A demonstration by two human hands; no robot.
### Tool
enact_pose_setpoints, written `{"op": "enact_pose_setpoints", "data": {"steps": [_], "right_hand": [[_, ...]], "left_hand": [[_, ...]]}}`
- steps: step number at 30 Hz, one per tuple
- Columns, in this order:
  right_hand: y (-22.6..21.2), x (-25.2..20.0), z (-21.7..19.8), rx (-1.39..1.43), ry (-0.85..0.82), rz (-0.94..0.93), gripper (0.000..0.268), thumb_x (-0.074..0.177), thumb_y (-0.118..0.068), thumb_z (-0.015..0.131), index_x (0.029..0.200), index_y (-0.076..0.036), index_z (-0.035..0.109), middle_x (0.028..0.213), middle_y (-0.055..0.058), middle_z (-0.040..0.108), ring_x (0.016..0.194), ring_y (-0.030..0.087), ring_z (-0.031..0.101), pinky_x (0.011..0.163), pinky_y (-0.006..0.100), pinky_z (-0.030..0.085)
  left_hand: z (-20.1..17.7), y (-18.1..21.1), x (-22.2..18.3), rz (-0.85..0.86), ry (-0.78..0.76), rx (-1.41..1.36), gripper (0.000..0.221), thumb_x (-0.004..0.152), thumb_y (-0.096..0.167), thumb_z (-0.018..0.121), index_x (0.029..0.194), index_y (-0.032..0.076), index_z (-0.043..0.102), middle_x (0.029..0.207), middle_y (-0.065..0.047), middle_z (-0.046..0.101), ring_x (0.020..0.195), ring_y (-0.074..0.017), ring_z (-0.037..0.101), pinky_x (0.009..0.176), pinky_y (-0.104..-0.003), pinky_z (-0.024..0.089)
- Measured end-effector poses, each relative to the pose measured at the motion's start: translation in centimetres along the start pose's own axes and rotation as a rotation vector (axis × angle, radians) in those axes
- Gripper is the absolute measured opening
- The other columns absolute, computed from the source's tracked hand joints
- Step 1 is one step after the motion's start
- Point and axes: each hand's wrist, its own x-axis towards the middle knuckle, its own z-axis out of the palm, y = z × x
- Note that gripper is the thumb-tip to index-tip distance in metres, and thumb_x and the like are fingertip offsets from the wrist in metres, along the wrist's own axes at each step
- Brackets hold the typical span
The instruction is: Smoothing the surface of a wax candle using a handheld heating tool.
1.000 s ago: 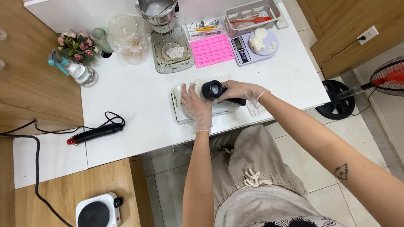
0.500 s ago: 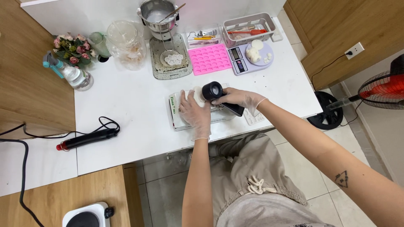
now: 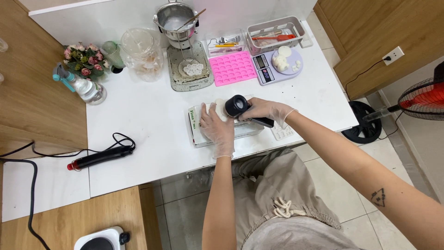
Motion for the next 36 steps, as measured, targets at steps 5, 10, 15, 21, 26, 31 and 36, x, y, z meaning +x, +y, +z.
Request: {"op": "enact_pose_setpoints", "data": {"steps": [5,10,15,21,26,31,36], "right_hand": [[0.1,0.9,0.2,-0.014,0.005,-0.016,0.036,0.065,-0.035,0.087,0.089,-0.01,0.076,0.073,0.006,0.07,0.07,0.017,0.069,0.065,0.029,0.058],[-1.2,-0.1,0.4,-0.055,0.033,0.002,0.03,0.07,-0.034,0.084,0.087,-0.011,0.076,0.072,0.006,0.07,0.07,0.016,0.07,0.065,0.029,0.058],[-2.2,-1.4,0.8,0.053,0.012,0.016,0.033,0.071,-0.038,0.082,0.085,-0.01,0.074,0.074,0.005,0.071,0.072,0.015,0.071,0.066,0.027,0.06],[-3.8,-3.1,0.6,0.203,-0.006,-0.014,0.028,0.073,-0.031,0.084,0.082,-0.007,0.073,0.07,0.007,0.069,0.063,0.015,0.069,0.063,0.025,0.058],[-2.3,-1.8,0.6,0.156,-0.008,-0.019,0.026,0.073,-0.03,0.084,0.079,-0.007,0.073,0.07,0.007,0.07,0.063,0.015,0.07,0.064,0.026,0.059],[-2.7,-2.3,0.8,0.208,0.017,-0.005,0.025,0.074,-0.026,0.084,0.082,-0.005,0.074,0.069,0.007,0.069,0.062,0.014,0.069,0.063,0.024,0.058],[-2.1,-0.6,1.0,0.128,0.011,-0.022,0.029,0.07,-0.029,0.088,0.083,-0.006,0.074,0.072,0.008,0.07,0.065,0.016,0.071,0.065,0.027,0.058]], "left_hand": [[0.4,-0.1,-0.1,-0.009,0.007,0.012,0.083,0.055,0.039,0.095,0.126,0.02,0.057,0.144,-0.009,0.05,0.115,-0.0345,0.058,0.085,-0.049,0.05],[-0.4,0.1,-0.1,-0.013,-0.031,0.008,0.084,0.056,0.04,0.094,0.128,0.019,0.056,0.145,-0.011,0.049,0.116,-0.0355,0.058,0.087,-0.05,0.049],[0.0,-0.1,-0.1,-0.021,-0.037,0.005,0.08,0.059,0.039,0.092,0.128,0.02,0.056,0.145,-0.01,0.048,0.117,-0.0355,0.057,0.088,-0.051,0.048],[-0.3,0.0,0.0,-0.023,-0.064,-0.022,0.076,0.063,0.041,0.091,0.127,0.021,0.055,0.146,-0.009,0.047,0.118,-0.0342,0.056,0.089,-0.049,0.046],[-0.3,-0.1,0.1,-0.031,-0.071,-0.019,0.077,0.062,0.04,0.091,0.128,0.02,0.056,0.146,-0.01,0.048,0.117,-0.0341,0.056,0.089,-0.05,0.046],[-0.3,0.1,-0.1,-0.014,-0.021,-0.034,0.08,0.059,0.038,0.092,0.128,0.02,0.056,0.146,-0.01,0.048,0.117,-0.0351,0.056,0.088,-0.05,0.046],[-0.8,0.4,-0.1,-0.014,-0.023,-0.042,0.077,0.06,0.037,0.091,0.127,0.018,0.058,0.145,-0.011,0.05,0.115,-0.0352,0.058,0.088,-0.05,0.048]]}}
